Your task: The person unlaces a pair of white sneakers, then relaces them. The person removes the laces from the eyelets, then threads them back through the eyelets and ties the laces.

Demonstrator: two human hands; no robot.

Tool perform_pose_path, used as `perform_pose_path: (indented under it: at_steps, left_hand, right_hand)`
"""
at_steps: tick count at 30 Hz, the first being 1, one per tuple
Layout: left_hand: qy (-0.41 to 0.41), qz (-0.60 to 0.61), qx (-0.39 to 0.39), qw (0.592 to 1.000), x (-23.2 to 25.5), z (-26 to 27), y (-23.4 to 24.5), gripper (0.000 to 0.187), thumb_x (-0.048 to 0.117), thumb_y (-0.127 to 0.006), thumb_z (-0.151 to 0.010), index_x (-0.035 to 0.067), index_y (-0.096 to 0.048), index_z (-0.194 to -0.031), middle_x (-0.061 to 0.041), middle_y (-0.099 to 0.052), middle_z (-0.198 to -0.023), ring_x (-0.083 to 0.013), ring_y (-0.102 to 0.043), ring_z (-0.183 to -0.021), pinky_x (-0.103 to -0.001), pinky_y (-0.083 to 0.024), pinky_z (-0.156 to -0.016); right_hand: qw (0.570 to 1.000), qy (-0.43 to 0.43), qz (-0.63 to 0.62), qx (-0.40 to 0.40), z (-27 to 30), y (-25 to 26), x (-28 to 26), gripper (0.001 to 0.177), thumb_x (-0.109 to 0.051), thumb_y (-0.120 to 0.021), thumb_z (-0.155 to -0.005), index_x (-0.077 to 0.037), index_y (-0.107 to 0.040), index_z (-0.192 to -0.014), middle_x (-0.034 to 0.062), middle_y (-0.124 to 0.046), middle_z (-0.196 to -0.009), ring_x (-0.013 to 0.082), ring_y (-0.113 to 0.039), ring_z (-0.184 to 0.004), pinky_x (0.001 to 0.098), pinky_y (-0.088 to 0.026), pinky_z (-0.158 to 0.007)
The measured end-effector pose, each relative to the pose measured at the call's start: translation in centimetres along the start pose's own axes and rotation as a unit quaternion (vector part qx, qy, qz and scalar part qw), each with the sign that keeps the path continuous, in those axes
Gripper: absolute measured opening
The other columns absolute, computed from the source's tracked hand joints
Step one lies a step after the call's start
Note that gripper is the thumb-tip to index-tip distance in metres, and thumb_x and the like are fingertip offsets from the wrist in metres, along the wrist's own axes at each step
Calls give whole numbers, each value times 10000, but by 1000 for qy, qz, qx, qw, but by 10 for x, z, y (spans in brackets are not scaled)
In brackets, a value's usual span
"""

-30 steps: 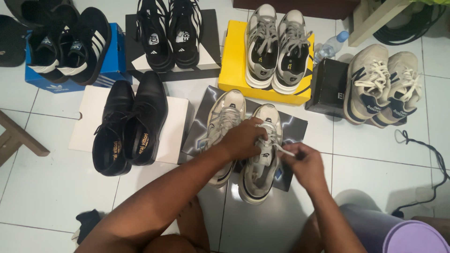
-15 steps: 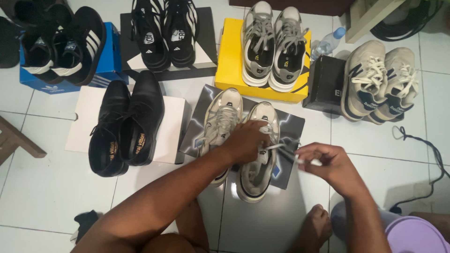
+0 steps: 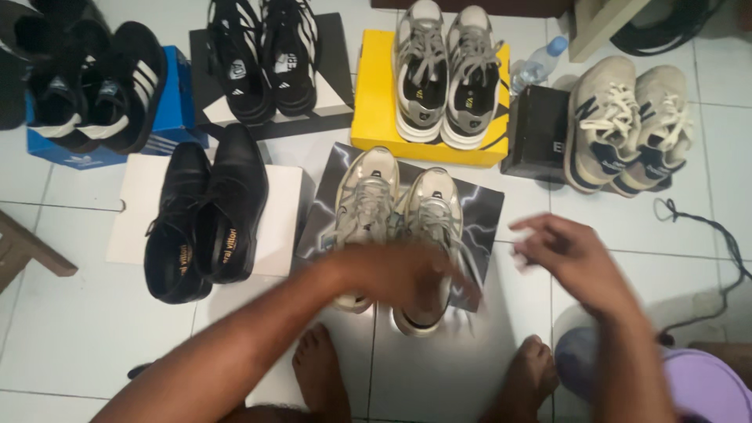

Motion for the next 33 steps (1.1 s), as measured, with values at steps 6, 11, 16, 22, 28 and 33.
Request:
perform_pose_path:
  at_steps: [6, 11, 16, 22, 28, 33]
  left_hand:
    - [13, -400, 279, 873, -18, -29, 56, 507, 321, -816, -709, 130, -734, -1171, -183, -574, -1359, -390, -519, -1197, -546, -414, -960]
    - [49, -436, 305, 845, -70, -55, 27, 247, 169, -718, -773, 85, -746, -1004, -168, -578, -1356, -334, -533, -1238, -527, -419, -1000]
    - [4, -335, 294, 895, -73, -45, 42, 249, 121, -735, -738, 87, -715, -985, -132, -618, -1284, -342, -550, -1232, -496, -449, -1022]
    - [-124, -22, 225, 966, -61, -21, 53, 266, 106, -846, -728, 73, -640, -893, -84, -606, -1389, -279, -569, -1325, -421, -501, -1074]
    - [-237, 283, 181, 911, -4, 50, 84, 423, -20, -783, -737, 104, -696, -1132, -108, -607, -1381, -268, -601, -1296, -408, -530, -1093]
    - [-151, 246, 63, 955, 11, 95, 80, 352, 94, -830, -762, 55, -670, -1073, -132, -737, -1102, -261, -703, -904, -385, -600, -805]
  right_hand:
    - [986, 86, 76, 122, -32, -68, 5, 300, -83, -792, -844, -51, -729, -1135, 88, -757, -965, 146, -699, -899, 323, -581, -765]
    - [983, -52, 133, 116, -29, -99, 32, 410, -74, -791, -763, -66, -676, -1157, 149, -741, -900, 220, -713, -736, 359, -564, -673]
    - [977, -31, 82, 196, -22, -98, 28, 331, -76, -738, -804, -36, -674, -1127, 136, -759, -959, 233, -742, -775, 360, -570, -703]
    - [964, 33, 99, 243, -14, -96, 32, 282, -57, -751, -787, -15, -699, -1061, 157, -750, -929, 224, -731, -805, 356, -564, -744]
    - [957, -52, 114, 260, -13, -72, 45, 257, -87, -762, -813, -30, -724, -1061, 161, -736, -810, 245, -706, -698, 375, -554, -682]
    - [961, -27, 118, 251, -4, -65, 44, 312, -86, -797, -767, -22, -732, -1066, 141, -738, -813, 233, -704, -695, 372, -557, -680]
Point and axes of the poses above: each hand's wrist, its own z-axis away from the middle knuckle, its own y-axis out of the back of the hand, x = y × z, the point moved 9 cm from there along -z, towards the middle knuckle
